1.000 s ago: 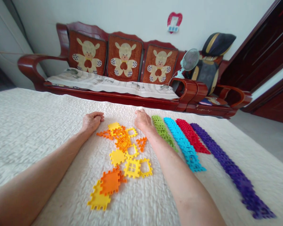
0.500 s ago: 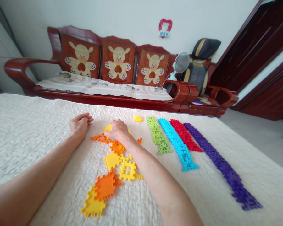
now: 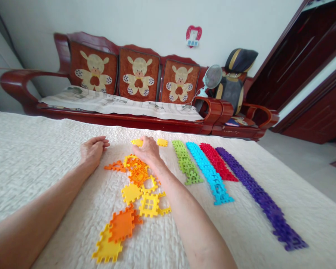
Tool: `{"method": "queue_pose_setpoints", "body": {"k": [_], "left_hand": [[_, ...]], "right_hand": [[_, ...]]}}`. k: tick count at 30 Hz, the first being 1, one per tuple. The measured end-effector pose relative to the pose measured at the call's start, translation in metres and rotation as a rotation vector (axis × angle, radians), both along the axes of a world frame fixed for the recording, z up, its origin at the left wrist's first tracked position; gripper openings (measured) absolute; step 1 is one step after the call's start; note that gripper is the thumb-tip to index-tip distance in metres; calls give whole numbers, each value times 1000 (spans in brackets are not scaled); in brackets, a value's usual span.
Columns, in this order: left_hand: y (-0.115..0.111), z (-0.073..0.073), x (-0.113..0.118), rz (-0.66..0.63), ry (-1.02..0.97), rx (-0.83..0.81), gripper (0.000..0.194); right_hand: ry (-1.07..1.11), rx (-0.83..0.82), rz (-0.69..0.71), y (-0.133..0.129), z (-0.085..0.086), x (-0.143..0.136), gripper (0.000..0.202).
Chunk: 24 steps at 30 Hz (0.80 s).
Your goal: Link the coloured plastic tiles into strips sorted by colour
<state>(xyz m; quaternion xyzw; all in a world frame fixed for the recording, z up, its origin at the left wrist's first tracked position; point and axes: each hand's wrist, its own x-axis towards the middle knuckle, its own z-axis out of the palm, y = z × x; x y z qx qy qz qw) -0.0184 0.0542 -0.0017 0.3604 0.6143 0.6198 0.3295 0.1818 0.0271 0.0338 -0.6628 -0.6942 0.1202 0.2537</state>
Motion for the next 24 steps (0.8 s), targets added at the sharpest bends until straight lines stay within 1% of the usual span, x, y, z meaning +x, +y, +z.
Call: {"method": "queue_pose_setpoints", "body": {"k": [2,4,7,10,17,24], "left_hand": [[0,0,0,-5,0,-10,33],[0,0,0,-11,4,-16,33],[1,-3,-1,-17,13,-3,33],[2,-5,-1,-22,22,5,32],[2,-4,0,-28,30,-18,34],[0,-1,0,-44,33,-23,34]], "right_hand": [[29,74,-138,7,-6,19,40],[6,158,-235,13,-16,37,39],[-59,249,-272,21,-33,54,38],[-85,280,-288,27,-41,59,37],[-96,220,-324,31,-42,59,34],[-78,201,-366,29,-42,57,39]]}}
